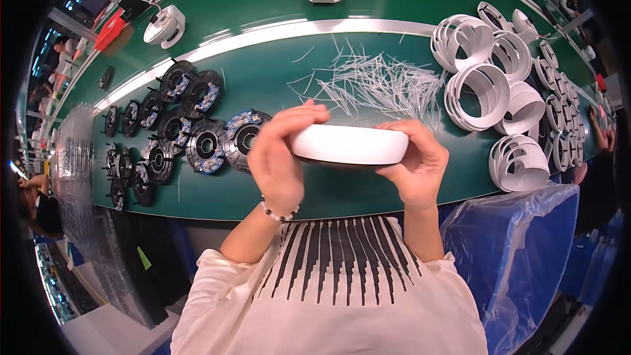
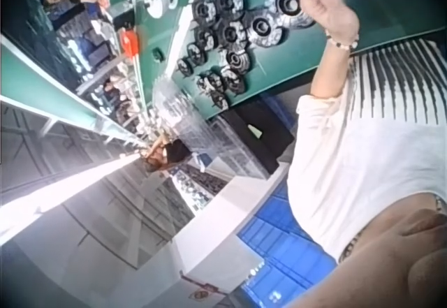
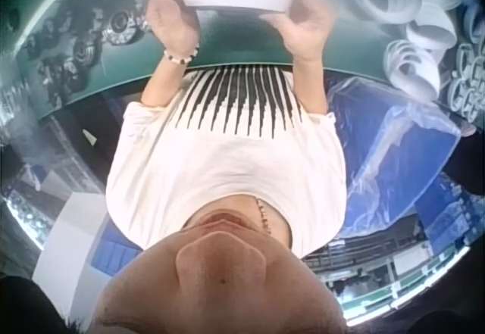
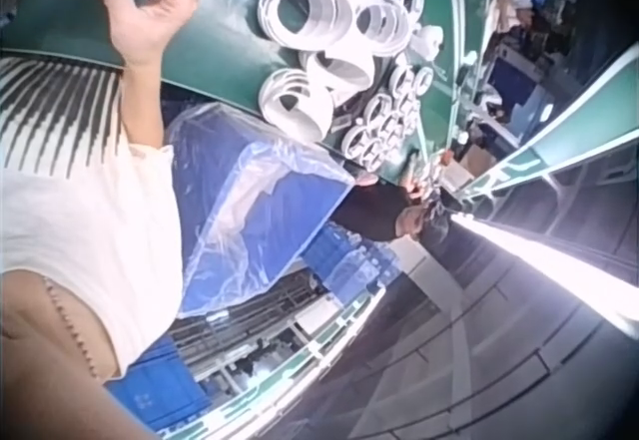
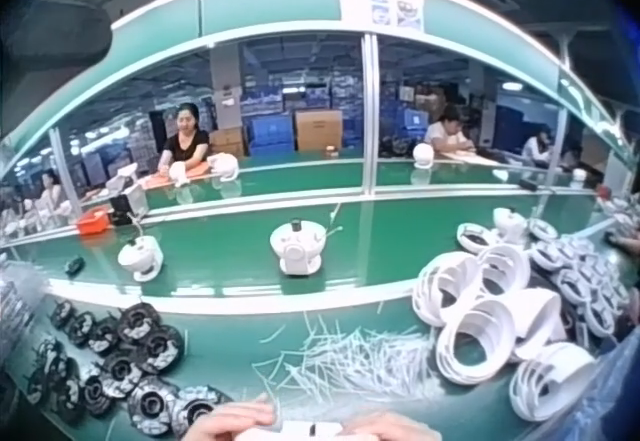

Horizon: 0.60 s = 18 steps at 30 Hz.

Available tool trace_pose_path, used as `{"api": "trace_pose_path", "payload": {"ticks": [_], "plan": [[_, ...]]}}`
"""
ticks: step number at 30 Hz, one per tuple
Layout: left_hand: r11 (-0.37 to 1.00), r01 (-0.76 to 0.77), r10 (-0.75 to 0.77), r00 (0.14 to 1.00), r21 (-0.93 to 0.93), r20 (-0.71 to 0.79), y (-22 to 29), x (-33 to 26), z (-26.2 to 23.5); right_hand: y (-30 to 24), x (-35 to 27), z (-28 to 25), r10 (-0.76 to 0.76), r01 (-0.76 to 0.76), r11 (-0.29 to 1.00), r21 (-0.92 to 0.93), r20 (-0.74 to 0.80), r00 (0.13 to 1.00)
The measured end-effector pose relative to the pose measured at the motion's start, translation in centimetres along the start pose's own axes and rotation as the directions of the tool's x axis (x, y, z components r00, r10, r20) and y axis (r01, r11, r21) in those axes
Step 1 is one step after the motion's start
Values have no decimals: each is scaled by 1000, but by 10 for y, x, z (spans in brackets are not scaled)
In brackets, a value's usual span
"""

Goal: Manually assembling plastic housings and internal components of circular light fixtures on an assembly line.

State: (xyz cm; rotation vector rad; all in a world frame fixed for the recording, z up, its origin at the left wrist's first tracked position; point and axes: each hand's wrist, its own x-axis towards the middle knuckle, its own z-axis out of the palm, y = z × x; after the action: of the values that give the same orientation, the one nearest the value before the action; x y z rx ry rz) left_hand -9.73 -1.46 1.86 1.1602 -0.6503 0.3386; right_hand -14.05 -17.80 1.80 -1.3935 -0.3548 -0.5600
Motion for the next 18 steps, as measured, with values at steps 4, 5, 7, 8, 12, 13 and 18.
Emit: {"api": "trace_pose_path", "payload": {"ticks": [4, 5, 7, 8, 12, 13, 18], "plan": [[973, -94, 64, 988, 211, 141, 1, 3, -1, 4, -7, -6, 166, -157, 969, 192, -33, 986], [973, -93, 64, 988, 212, 141, -1, 3, -3, 4, -7, -5, 163, -153, 969, 196, -35, 986], [961, -138, 102, 982, 239, 158, -5, 3, -6, 7, -8, -5, 161, -151, 968, 198, -35, 986], [962, -137, 101, 982, 237, 158, -5, 2, -5, 11, -9, -6, 115, -102, 974, 201, -51, 992], [945, -138, 124, 990, 297, 68, -5, -4, -2, 15, -7, 0, 2, 10, 988, 156, -72, 997], [940, -121, 118, 993, 320, 29, -6, -4, -2, 16, -8, 3, 2, 9, 988, 151, -74, 997], [943, -70, 68, 998, 326, 18, 1, 3, 1, 15, -20, 18, 126, -78, 972, 222, -208, 970]]}}
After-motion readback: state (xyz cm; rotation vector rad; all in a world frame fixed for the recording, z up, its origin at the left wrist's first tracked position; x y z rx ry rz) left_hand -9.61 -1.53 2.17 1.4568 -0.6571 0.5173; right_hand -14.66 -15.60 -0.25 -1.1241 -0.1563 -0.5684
